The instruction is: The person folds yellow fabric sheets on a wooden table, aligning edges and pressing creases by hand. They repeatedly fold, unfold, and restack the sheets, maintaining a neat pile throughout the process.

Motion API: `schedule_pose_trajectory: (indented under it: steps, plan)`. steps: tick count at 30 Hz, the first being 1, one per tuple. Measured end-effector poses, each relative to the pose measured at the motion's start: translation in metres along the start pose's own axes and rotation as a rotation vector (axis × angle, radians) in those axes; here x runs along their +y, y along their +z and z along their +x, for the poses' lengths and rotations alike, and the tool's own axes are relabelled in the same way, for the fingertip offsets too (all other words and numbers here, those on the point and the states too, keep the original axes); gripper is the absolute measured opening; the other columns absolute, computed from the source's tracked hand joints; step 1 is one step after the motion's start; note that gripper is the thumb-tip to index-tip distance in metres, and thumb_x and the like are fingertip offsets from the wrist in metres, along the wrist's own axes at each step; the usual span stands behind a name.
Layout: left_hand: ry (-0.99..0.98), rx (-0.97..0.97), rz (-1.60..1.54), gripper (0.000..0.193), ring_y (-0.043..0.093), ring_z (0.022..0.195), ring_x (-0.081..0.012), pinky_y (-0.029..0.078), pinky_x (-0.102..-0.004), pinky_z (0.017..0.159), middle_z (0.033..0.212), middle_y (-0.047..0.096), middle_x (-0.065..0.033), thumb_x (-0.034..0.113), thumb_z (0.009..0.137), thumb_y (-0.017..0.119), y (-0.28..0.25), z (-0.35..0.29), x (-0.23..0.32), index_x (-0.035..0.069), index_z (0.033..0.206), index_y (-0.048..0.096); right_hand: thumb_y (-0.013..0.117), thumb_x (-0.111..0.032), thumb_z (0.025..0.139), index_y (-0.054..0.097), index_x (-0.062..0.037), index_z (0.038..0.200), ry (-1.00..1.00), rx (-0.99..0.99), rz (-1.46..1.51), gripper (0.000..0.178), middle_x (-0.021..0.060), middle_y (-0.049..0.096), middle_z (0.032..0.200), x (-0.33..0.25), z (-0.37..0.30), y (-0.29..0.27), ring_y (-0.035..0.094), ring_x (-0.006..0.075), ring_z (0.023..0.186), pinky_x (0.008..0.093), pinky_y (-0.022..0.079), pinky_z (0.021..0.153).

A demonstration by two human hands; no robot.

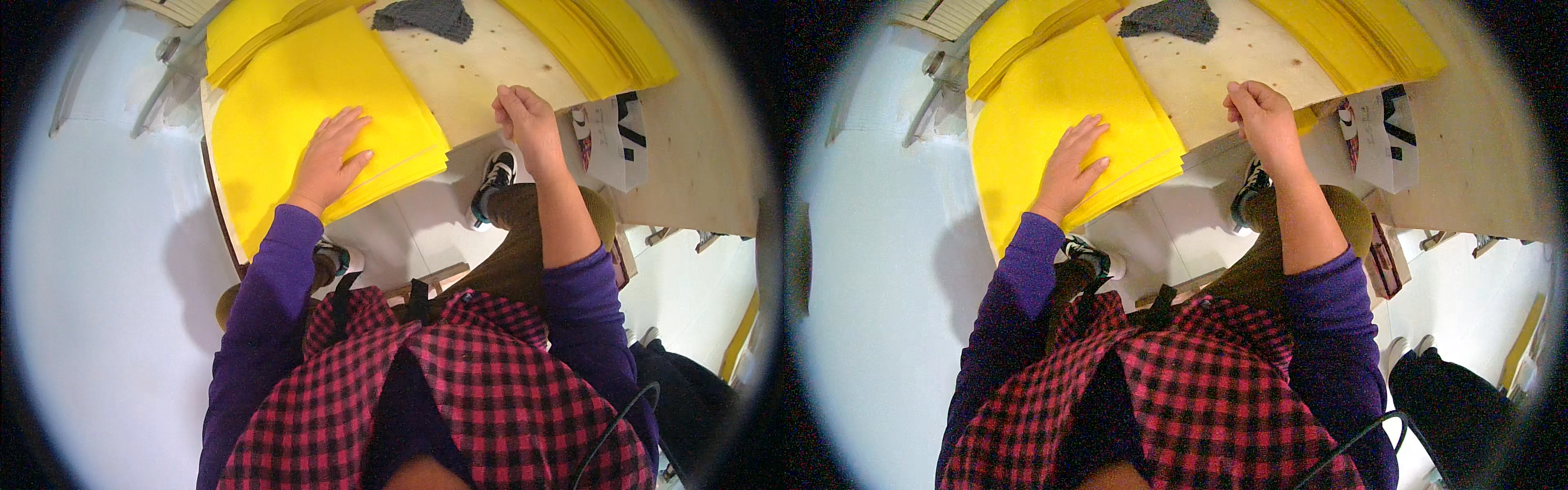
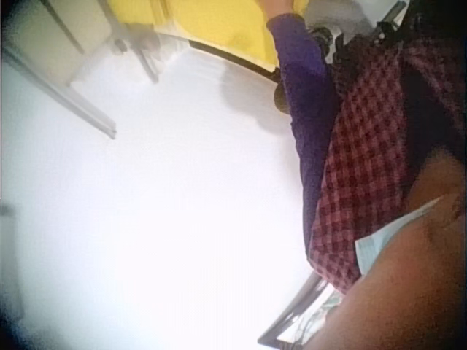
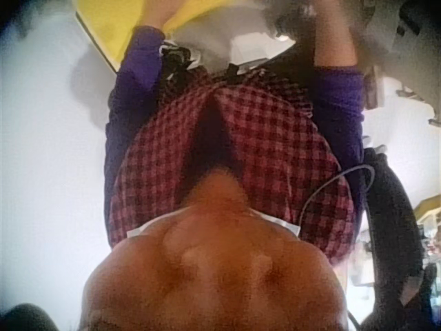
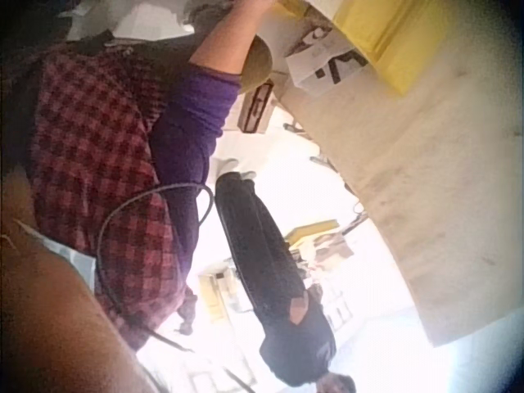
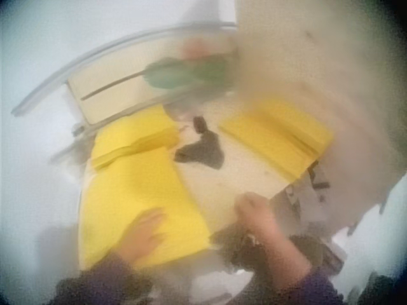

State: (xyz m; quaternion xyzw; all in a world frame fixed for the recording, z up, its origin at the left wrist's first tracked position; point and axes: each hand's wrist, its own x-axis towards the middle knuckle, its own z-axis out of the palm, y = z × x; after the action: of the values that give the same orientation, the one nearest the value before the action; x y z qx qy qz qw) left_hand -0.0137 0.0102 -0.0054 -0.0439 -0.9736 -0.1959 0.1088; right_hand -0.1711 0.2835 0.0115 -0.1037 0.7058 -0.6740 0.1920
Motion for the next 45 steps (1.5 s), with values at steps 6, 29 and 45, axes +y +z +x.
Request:
schedule_pose_trajectory:
  steps: [6,29,45]
  plan:
    - [-0.003,-0.005,0.002,0.049,0.037,0.133,-0.0330,0.025,-0.0447,0.112,0.139,0.046,-0.0154,0.028,0.086,0.059,-0.002,0.000,0.003,0.008,0.130,0.051,0.055,-0.025,0.095,0.064,-0.0030,0.093,-0.084,-0.082,-0.058,0.024,-0.0007,0.055,0.072,0.008,0.003,0.016,0.045,0.0070,0.062,0.0215,0.040,0.057]
    - [-0.024,-0.024,-0.006,0.051,0.036,0.134,-0.0322,0.024,-0.0446,0.113,0.141,0.044,-0.0145,0.030,0.088,0.057,-0.009,-0.003,0.009,0.008,0.132,0.048,0.060,-0.011,0.089,0.064,0.0026,0.093,-0.284,-0.148,-0.385,0.015,0.0065,0.062,0.073,0.024,-0.004,0.051,0.058,0.0108,0.069,0.0254,0.047,0.064]
    - [0.005,-0.018,-0.004,0.049,0.036,0.134,-0.0307,0.025,-0.0444,0.112,0.140,0.045,-0.0129,0.030,0.089,0.058,-0.003,-0.002,0.001,0.009,0.132,0.049,0.057,-0.047,0.091,0.060,0.0092,0.096,0.399,-0.289,-0.038,0.056,0.0127,0.065,0.077,0.036,-0.057,0.054,0.064,0.0180,0.063,0.0301,0.054,0.060]
